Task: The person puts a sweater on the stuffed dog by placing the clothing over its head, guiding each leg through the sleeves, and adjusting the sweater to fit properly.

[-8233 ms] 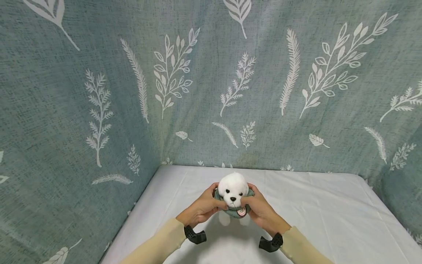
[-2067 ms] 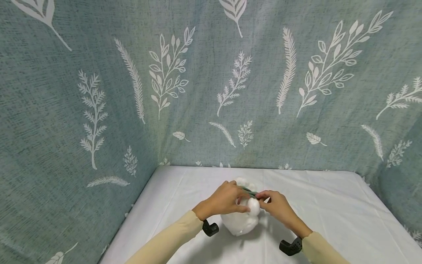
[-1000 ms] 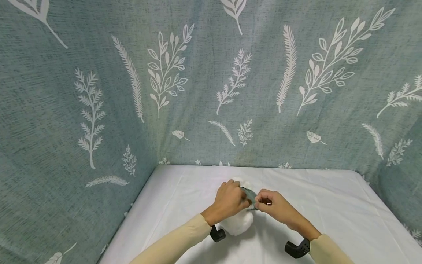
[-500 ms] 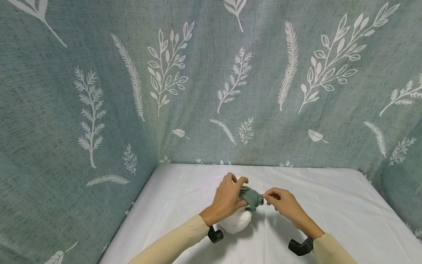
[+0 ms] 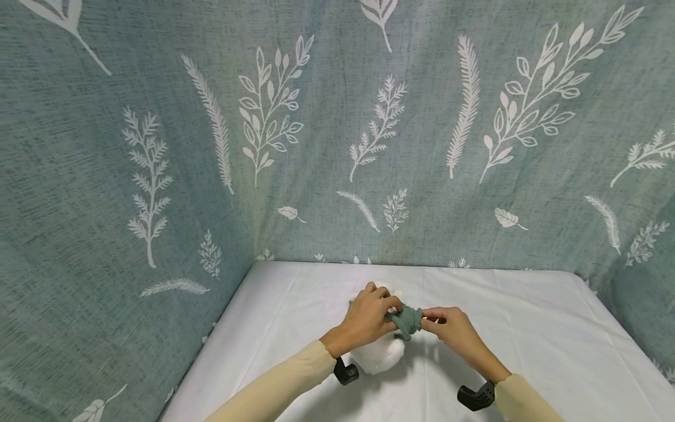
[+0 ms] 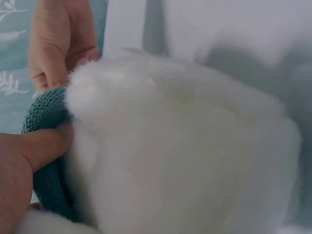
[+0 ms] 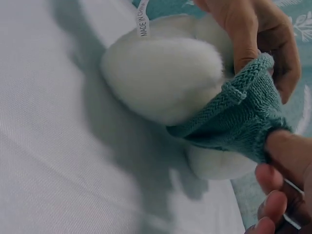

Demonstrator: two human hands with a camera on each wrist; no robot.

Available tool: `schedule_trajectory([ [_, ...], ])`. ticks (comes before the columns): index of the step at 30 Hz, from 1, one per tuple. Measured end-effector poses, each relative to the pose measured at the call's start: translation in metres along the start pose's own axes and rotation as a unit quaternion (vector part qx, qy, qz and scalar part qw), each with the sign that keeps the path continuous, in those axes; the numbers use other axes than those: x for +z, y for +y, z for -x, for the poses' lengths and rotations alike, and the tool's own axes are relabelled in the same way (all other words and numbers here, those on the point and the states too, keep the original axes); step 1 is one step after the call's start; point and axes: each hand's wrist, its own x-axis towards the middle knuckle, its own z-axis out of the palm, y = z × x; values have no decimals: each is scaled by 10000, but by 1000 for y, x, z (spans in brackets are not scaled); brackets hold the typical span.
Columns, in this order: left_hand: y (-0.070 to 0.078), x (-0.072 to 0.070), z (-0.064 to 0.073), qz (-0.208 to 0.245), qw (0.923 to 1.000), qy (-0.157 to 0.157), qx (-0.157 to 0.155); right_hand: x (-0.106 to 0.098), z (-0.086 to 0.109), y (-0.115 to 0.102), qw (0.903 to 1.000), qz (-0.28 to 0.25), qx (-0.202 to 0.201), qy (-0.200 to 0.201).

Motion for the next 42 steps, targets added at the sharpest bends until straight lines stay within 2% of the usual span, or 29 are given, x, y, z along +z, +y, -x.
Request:
schedule_trajectory([
  [3,1,1,0,35,9999,-101,-36,1,0,-2,9999,-96,-29,-42],
  [8,1,2,-1,8,10000,-90,5,1,-2,-6,9992,-108,-256,-301],
  [11,-1,0,-1,155,9997,-197,81,0,-3,-8,9984,-53,-330,-463],
  [15,-7,-7,-4,803,9939,-736,157,-2,-5,-9,9973,0,-243,-690],
  [18,-12,-11,-7,1454,9825,-1162,54,-2,-5,-9,9967,8,-140,-795],
  [20,-14,-12,-9,1780,9758,-1272,-16,-2,-5,-9,9964,-4,-93,-842],
  [23,-15,-11,-11,1855,9755,-1182,-1,-3,-7,-9,9952,-28,-182,-958],
  [28,-11,-9,-10,1473,9850,-898,72,-2,-8,-10,9929,-55,-427,-1111],
  [33,-11,-7,-9,1401,9874,-730,-26,0,-6,-12,9942,-39,-316,-1029],
  [37,-10,-6,-9,1362,9887,-633,19,3,-6,-13,9946,148,-455,-926],
  [42,-10,-9,-9,1239,9901,-655,75,5,-6,-12,9940,298,-552,-899],
])
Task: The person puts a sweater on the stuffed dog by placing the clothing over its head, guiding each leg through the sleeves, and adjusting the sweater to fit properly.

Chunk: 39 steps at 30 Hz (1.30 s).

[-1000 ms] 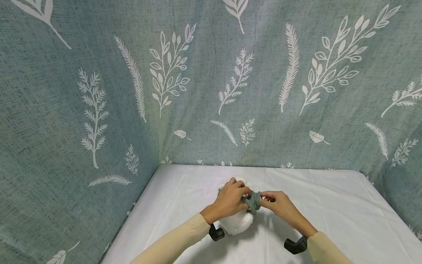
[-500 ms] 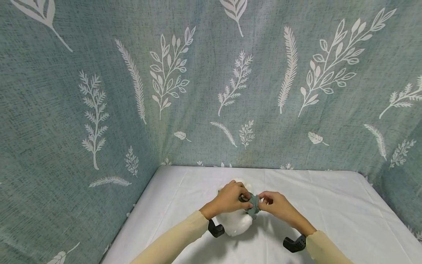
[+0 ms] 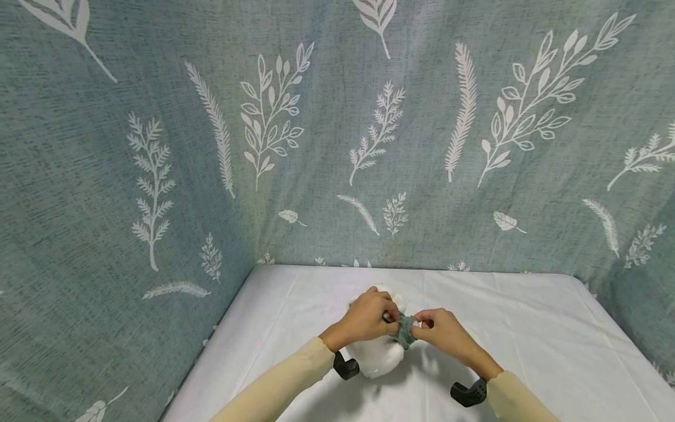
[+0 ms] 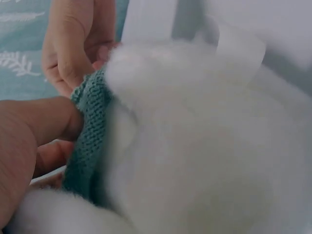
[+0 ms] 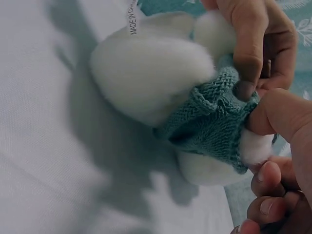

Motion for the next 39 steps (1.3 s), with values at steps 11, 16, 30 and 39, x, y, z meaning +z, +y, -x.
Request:
schedule_trajectory([
  [11,-9,-8,5,-712,9959,-510,-204,-11,4,6,9980,-400,477,89],
  [16,-5,-6,4,-720,9958,-537,-196,-11,4,7,9966,-621,529,121],
  [30,3,3,-1,-848,9962,-145,-156,-3,9,11,9988,-133,390,278],
  [39,-1,-2,-2,-906,9926,-592,-542,-6,11,13,9993,-137,340,5],
])
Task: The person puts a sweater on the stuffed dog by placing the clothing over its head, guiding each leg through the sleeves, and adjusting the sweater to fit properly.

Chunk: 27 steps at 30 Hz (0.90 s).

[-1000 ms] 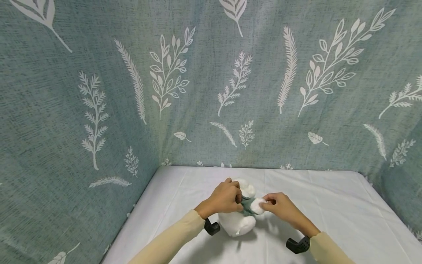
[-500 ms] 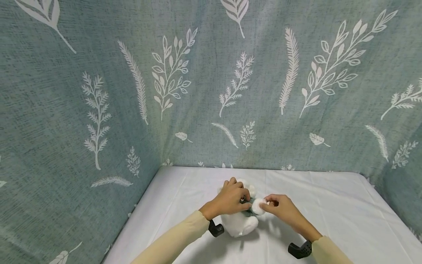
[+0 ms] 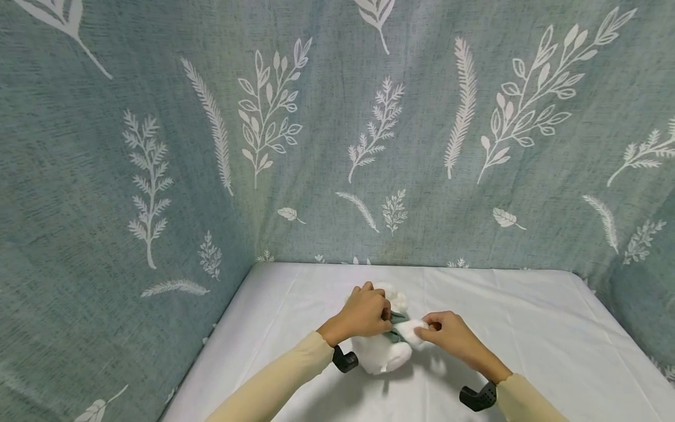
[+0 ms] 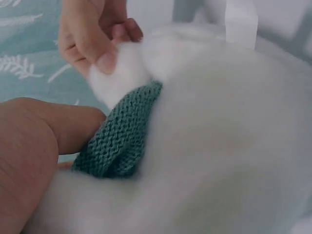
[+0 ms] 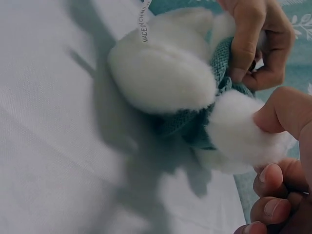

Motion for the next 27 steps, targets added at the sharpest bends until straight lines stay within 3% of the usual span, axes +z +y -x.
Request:
schedule_trajectory([
  [7,-3,-2,4,283,9991,99,-307,-1,-1,-1,9999,-63,-2,-86],
  [20,2,1,7,305,9990,324,-84,2,-3,-7,9979,-391,263,-452],
  [24,2,2,7,607,9974,385,42,5,-1,-8,9978,-393,370,-393],
  [27,-1,2,8,1140,9922,485,134,5,0,-9,9984,-332,346,-298],
])
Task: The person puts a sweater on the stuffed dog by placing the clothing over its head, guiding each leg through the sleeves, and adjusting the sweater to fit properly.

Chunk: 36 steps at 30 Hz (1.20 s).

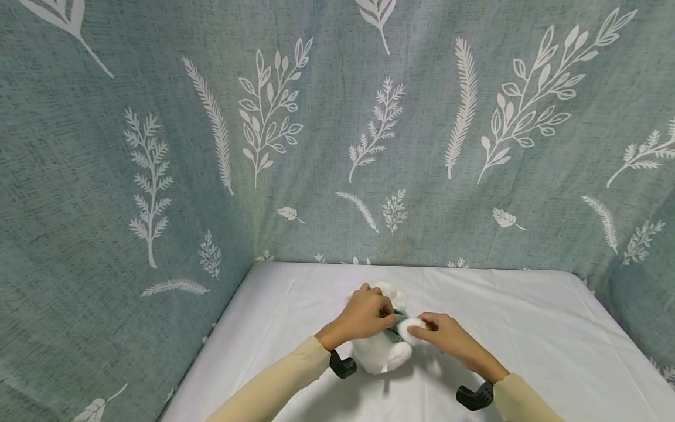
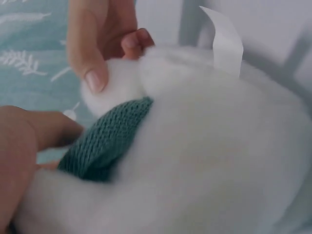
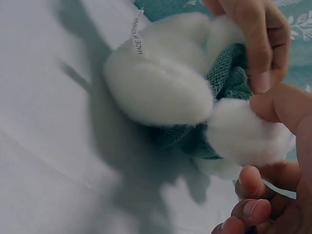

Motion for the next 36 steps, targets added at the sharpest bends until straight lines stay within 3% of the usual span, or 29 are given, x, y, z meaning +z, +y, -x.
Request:
schedule_trajectory([
  [4,-7,-3,1,991,9948,207,-145,-1,0,0,9994,189,-115,261],
  [8,-15,-5,5,1414,9872,596,-431,-3,0,1,9981,328,-252,446],
  [12,-23,-6,14,1339,9842,910,-712,-6,3,-1,9973,364,-449,445],
  [15,-28,-6,22,1229,9844,966,-811,-7,3,-4,9960,427,-662,431],
  [24,-37,-3,36,1353,9826,753,-1025,-2,1,-17,9869,792,-1311,512],
  [32,-41,0,40,628,9835,610,-1583,10,-5,-29,9776,781,-1841,653],
  [36,-41,5,38,344,9860,624,-1506,15,-8,-35,9726,841,-2047,716],
])
